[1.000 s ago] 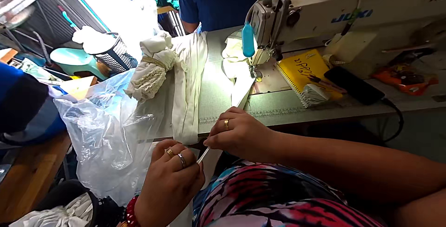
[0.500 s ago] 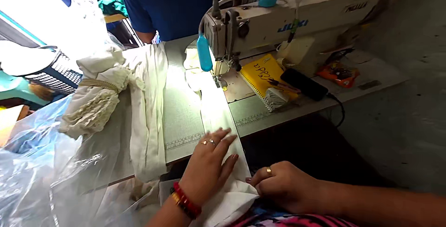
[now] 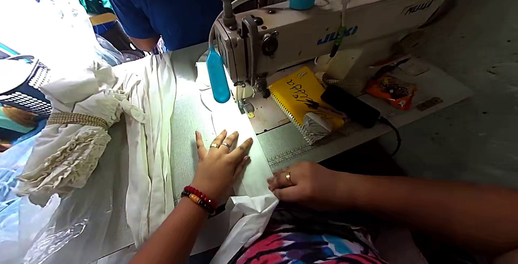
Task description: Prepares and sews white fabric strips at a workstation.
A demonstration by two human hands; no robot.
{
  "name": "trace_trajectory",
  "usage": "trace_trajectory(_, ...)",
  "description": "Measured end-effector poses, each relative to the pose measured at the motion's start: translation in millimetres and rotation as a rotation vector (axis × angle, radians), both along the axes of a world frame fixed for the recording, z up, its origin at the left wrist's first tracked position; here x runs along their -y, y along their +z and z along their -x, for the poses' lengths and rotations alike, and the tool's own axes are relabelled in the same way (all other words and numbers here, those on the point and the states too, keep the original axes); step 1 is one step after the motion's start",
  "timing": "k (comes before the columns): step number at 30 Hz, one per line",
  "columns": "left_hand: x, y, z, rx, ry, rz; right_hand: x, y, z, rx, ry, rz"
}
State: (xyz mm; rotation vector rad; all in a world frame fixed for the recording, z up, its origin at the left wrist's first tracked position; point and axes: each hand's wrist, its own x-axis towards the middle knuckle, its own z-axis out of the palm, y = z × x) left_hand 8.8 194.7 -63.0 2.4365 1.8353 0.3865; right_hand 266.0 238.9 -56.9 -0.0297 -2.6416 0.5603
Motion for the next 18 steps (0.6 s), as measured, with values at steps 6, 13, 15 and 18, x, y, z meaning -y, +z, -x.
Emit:
trace_trajectory(6, -52, -2, 25, -0.078, 0.01, 0.027, -38, -1, 21, 0.06, -0.095, -0.096)
trace_trajectory(13, -89, 2, 39, -0.142, 0.156, -0.097, -69, -17, 50, -0.024, -0.267, -0.198)
trace_trajectory(15, -73, 8, 31, -0.005, 0.21, -0.111, -69, -21, 59, -0.019, -0.354, -0.207)
trace_trajectory(18, -10, 17, 10, 0.254, 0.272, 0.129, -52, -21, 59, 0.0, -0.521, -0.064)
